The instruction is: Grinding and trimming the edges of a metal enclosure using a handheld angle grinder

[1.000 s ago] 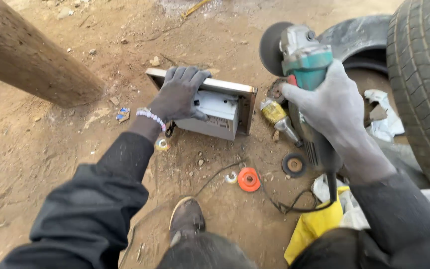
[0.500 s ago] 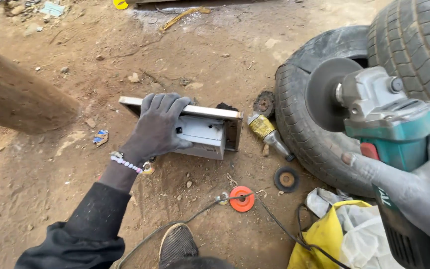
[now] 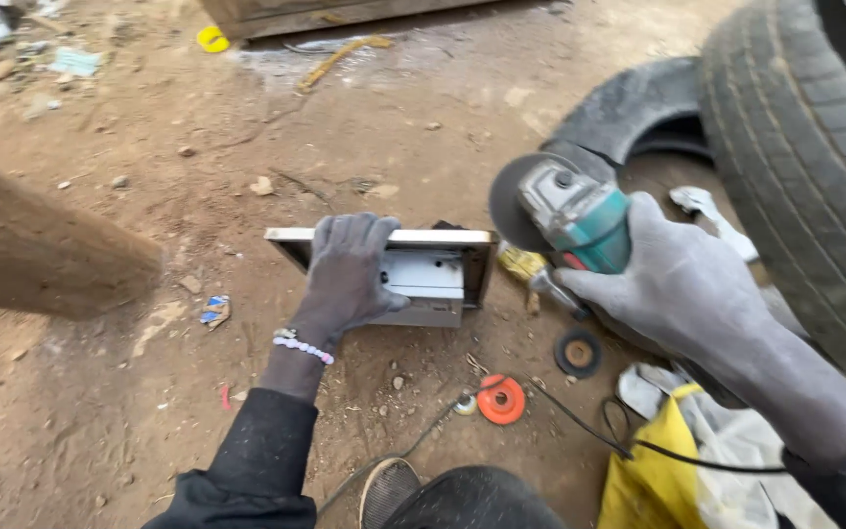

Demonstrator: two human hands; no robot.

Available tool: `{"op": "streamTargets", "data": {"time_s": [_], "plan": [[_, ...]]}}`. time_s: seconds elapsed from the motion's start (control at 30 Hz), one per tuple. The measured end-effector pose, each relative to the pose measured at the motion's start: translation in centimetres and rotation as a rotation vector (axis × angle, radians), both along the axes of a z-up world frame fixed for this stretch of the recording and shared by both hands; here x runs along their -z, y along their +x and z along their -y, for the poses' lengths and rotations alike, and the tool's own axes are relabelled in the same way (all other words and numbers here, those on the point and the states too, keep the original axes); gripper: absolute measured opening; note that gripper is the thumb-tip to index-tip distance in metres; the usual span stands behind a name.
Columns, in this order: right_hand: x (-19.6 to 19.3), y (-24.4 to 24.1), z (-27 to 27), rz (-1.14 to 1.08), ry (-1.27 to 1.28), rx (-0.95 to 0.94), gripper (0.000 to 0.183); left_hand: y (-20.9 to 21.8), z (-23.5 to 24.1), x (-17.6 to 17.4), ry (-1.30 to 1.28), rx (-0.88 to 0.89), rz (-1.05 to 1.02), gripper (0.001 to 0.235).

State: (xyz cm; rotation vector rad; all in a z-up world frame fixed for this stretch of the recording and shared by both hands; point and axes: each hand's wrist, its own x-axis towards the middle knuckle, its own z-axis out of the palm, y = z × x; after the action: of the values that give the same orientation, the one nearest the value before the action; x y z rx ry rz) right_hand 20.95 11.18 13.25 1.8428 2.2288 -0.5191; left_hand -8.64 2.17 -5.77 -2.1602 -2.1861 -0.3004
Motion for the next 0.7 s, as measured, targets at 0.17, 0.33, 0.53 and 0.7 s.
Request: {"op": "streamTargets", "data": {"time_s": [0.17, 0.33, 0.53, 0.7], "plan": [[1.4, 0.1, -1.4, 0.01, 0.091, -0.032, 0.081, 0.1, -0.8, 0.3, -0.032, -0.001, -0.018, 0.11], [2.8, -1.1, -2.0, -0.087, 0.085, -0.09, 0.08, -0.2, -0.6, 0.2, -0.045, 0.001, -0.021, 0.111], [4.9, -1.8, -2.7, -0.051, 0.093, -0.195, 0.08, 0.1, 0.1, 0.0, 0.016, 0.005, -0.013, 0.109], [4.3, -1.5, -2.8, 0.031, 0.065, -0.172, 0.081, 0.4, 0.2, -0.6, 0.021, 0.003, 0.039, 0.108]]}}
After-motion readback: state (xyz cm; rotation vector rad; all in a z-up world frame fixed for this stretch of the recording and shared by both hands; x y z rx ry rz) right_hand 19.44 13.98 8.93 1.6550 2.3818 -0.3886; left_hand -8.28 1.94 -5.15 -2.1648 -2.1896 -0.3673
